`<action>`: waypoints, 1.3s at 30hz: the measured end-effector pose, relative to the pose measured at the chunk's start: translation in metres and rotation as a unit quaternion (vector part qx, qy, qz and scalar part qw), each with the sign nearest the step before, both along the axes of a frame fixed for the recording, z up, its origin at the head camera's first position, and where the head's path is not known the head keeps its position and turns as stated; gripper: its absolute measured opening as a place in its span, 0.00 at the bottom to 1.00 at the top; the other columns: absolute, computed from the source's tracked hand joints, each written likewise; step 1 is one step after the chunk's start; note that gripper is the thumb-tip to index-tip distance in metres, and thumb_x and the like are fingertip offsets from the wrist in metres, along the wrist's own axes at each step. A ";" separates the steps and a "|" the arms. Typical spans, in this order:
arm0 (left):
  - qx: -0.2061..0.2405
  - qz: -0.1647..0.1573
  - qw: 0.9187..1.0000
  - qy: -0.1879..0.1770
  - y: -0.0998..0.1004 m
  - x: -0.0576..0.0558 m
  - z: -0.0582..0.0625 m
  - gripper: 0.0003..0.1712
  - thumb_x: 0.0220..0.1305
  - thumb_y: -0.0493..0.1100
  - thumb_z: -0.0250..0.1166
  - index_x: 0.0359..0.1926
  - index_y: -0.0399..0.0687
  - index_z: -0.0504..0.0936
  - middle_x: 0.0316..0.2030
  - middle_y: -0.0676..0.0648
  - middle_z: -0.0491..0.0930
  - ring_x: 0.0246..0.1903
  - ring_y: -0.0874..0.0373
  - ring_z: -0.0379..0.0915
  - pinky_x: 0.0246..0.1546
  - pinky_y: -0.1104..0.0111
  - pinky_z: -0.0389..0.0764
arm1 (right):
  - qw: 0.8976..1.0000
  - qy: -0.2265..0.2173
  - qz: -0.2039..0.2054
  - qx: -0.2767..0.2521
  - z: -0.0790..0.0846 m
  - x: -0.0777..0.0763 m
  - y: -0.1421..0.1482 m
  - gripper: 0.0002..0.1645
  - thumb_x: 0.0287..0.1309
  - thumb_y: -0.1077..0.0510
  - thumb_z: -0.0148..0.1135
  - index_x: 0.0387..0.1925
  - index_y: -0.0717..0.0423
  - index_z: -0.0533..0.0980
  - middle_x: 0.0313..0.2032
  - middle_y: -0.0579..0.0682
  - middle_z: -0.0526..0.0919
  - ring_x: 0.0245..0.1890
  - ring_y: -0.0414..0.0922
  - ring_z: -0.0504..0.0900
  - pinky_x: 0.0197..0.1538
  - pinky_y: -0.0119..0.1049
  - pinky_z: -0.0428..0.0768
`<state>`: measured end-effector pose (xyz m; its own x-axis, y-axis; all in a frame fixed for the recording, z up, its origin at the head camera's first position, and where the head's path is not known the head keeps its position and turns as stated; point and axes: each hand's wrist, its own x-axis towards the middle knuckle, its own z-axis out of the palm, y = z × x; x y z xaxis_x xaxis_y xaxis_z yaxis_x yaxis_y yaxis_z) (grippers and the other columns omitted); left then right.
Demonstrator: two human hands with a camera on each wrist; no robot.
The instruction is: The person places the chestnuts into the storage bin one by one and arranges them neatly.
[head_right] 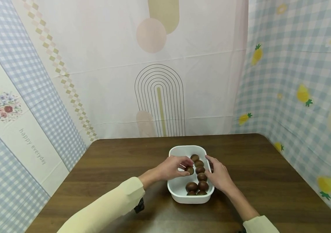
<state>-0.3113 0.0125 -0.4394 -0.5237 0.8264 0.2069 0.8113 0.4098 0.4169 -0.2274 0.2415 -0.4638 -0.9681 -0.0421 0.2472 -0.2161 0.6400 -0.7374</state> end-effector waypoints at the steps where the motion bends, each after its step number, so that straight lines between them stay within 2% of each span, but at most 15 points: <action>1: -0.006 -0.001 1.000 0.001 0.001 0.001 -0.001 0.20 0.69 0.40 0.75 0.58 0.43 0.83 0.52 0.51 0.88 0.50 0.69 0.83 0.51 0.83 0.78 | 1.000 -0.001 0.001 -0.001 0.000 0.000 0.000 0.36 0.66 0.69 0.62 0.73 0.73 0.65 0.62 0.76 0.77 0.58 0.64 0.82 0.54 0.57 0.83; 10: -0.077 -0.005 0.997 0.012 0.010 0.006 -0.002 0.21 0.70 0.43 0.74 0.62 0.48 0.82 0.54 0.54 0.87 0.51 0.71 0.82 0.53 0.82 0.76 | 1.000 0.013 0.008 -0.016 -0.004 0.000 0.002 0.36 0.64 0.70 0.62 0.72 0.74 0.67 0.56 0.74 0.81 0.51 0.62 0.85 0.50 0.54 0.86; 20: -0.121 -0.004 0.993 0.017 0.014 0.008 -0.001 0.21 0.72 0.43 0.73 0.63 0.48 0.82 0.55 0.55 0.87 0.52 0.69 0.82 0.55 0.79 0.76 | 1.000 0.025 0.006 -0.012 -0.003 -0.001 0.001 0.36 0.62 0.71 0.63 0.71 0.75 0.68 0.56 0.74 0.82 0.52 0.62 0.85 0.51 0.54 0.86; 24: -0.128 -0.016 0.991 0.021 0.014 0.008 0.000 0.20 0.73 0.42 0.72 0.63 0.48 0.82 0.55 0.54 0.87 0.51 0.70 0.82 0.53 0.80 0.76 | 1.000 0.022 0.006 -0.012 -0.002 -0.001 0.000 0.36 0.62 0.71 0.62 0.71 0.75 0.68 0.56 0.74 0.82 0.52 0.63 0.85 0.51 0.55 0.86; 30: -0.126 -0.046 0.991 0.024 0.015 0.008 0.000 0.19 0.74 0.34 0.67 0.62 0.49 0.82 0.56 0.55 0.86 0.53 0.71 0.80 0.55 0.80 0.75 | 1.000 0.020 0.004 -0.008 -0.002 -0.001 0.000 0.36 0.62 0.71 0.62 0.71 0.75 0.67 0.56 0.74 0.81 0.52 0.62 0.85 0.50 0.55 0.85; 34: -0.126 -0.051 0.990 0.036 0.015 0.007 -0.001 0.21 0.73 0.32 0.65 0.63 0.51 0.82 0.57 0.56 0.86 0.54 0.71 0.80 0.57 0.79 0.74 | 1.000 0.022 0.002 -0.006 -0.003 -0.001 0.000 0.36 0.62 0.71 0.62 0.71 0.74 0.68 0.56 0.74 0.81 0.52 0.62 0.84 0.50 0.56 0.85; 39: -0.116 -0.051 0.992 0.027 0.014 0.008 -0.003 0.20 0.74 0.32 0.66 0.64 0.48 0.81 0.58 0.54 0.86 0.54 0.70 0.81 0.53 0.82 0.75 | 1.000 0.022 0.003 -0.006 -0.003 -0.001 0.001 0.36 0.62 0.71 0.62 0.71 0.74 0.68 0.56 0.74 0.81 0.52 0.63 0.85 0.50 0.55 0.85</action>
